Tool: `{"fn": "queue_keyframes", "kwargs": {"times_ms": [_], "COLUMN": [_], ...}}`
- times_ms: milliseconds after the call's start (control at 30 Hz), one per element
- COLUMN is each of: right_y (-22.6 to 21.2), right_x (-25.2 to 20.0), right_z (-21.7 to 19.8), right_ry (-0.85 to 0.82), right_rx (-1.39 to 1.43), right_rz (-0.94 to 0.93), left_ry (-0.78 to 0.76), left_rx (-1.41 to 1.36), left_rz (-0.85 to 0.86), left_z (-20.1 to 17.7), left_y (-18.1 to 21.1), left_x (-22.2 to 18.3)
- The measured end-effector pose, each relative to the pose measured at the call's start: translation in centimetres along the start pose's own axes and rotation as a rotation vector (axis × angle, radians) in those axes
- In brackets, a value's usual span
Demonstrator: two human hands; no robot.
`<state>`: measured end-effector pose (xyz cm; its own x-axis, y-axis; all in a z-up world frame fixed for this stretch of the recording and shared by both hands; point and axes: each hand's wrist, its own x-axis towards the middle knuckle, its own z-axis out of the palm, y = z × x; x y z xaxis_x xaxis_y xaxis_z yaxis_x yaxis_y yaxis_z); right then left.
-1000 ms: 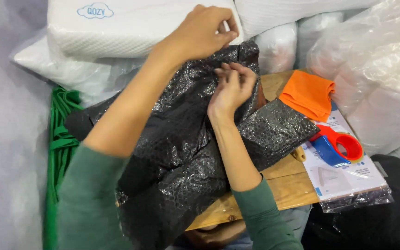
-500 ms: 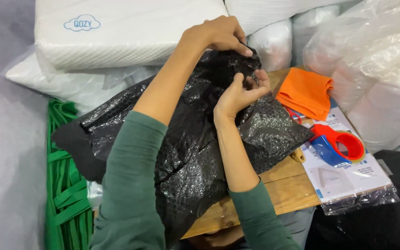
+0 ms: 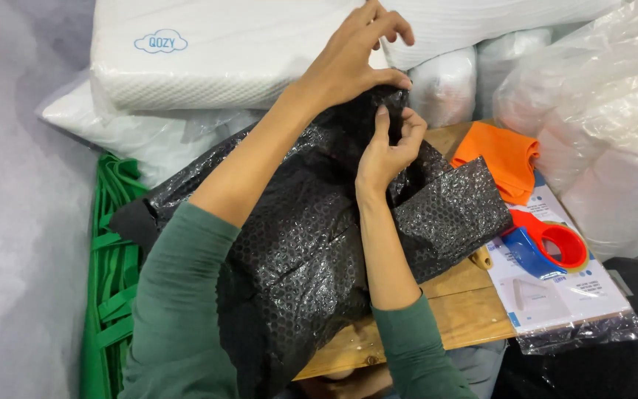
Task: The person wraps an object in black bubble wrap, secures the package with tape, and prepares shipping materials.
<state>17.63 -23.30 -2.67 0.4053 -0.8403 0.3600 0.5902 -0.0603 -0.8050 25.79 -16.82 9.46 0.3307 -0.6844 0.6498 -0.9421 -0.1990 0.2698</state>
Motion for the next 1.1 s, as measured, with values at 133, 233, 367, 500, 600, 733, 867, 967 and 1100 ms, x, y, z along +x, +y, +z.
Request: {"fn": "queue_keyframes", "kwargs": {"times_ms": [133,233,367,500,600,733,867,967,1100], "right_y": [0.4,0.3,0.2,0.1,-0.4,-0.5,-0.6,-0.6,-0.5], "right_x": [0.2,0.0,-0.2,-0.2,-0.2,-0.3,-0.3,-0.2,0.0], "right_z": [-0.1,-0.1,0.0,-0.1,0.0,0.2,0.1,0.1,0.1], "right_ry": [0.018,0.018,0.029,-0.004,-0.050,-0.060,-0.085,-0.106,-0.113], "right_rx": [0.102,0.162,0.164,0.175,0.172,0.156,0.150,0.166,0.171], "right_rz": [-0.001,0.038,0.048,-0.005,-0.011,0.015,0.056,0.054,0.053], "left_ry": [-0.047,-0.157,-0.125,-0.074,-0.031,-0.038,-0.068,-0.083,-0.130], "left_rx": [-0.023,0.056,0.056,-0.053,-0.147,-0.136,-0.166,-0.175,-0.198], "left_rz": [0.095,-0.014,-0.059,-0.206,-0.327,-0.344,-0.507,-0.584,-0.652], "left_z": [-0.5,-0.3,-0.3,0.0,-0.4,-0.4,-0.9,-1.3,-1.7], "left_y": [1.0,0.8,0.4,0.6,1.5,1.5,2.3,2.3,2.3], "left_x": [-2.4,-4.4,-5.3,-4.8,-4.4,-4.4,-4.2,-3.8,-3.4]}}
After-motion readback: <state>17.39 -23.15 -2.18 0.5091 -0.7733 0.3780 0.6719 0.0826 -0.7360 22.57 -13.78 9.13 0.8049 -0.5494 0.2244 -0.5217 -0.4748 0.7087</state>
